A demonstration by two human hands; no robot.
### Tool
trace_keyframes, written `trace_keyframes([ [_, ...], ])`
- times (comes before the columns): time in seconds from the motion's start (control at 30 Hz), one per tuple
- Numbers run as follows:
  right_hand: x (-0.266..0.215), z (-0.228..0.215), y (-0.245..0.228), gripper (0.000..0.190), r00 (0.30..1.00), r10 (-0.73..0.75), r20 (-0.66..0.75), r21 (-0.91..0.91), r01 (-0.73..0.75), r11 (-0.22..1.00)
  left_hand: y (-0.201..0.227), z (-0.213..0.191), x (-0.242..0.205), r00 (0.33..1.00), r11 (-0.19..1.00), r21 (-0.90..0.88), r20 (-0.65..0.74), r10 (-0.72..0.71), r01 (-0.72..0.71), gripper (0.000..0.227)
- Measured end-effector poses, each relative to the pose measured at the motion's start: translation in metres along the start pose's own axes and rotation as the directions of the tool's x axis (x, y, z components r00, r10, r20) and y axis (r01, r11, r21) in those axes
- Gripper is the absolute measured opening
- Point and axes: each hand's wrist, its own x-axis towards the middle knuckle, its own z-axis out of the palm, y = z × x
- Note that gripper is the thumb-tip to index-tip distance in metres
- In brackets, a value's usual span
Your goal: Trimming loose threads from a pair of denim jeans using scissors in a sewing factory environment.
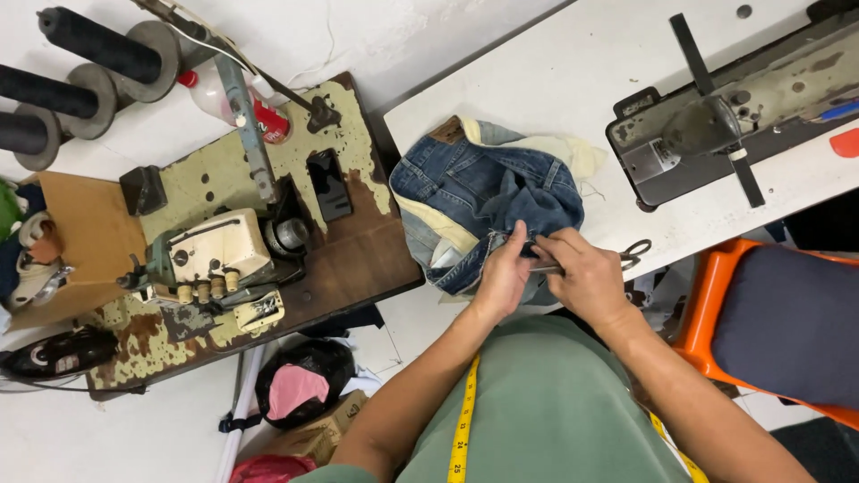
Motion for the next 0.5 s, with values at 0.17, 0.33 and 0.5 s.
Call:
trace_keyframes([
  [0.17,-0.001,-0.01,0.006,0.012,0.942,0.285,0.177,0.532,-0.335,0.778,-0.017,-0.017,0.013,1.0,0.997,0.076,-0.006,0.012,-0.011,0.065],
  [0.33,0.016,-0.028,-0.015,0.014,0.898,0.335,0.284,0.718,-0.431,0.546,-0.021,-0.008,0.003,1.0,0.991,0.135,0.007,-0.008,0.007,0.067],
  [0.5,0.025,-0.015,-0.02,0.025,0.655,0.527,0.542,0.693,-0.703,0.162,-0.035,0.005,0.015,0.96,0.985,0.174,-0.276,0.041,0.008,0.054],
])
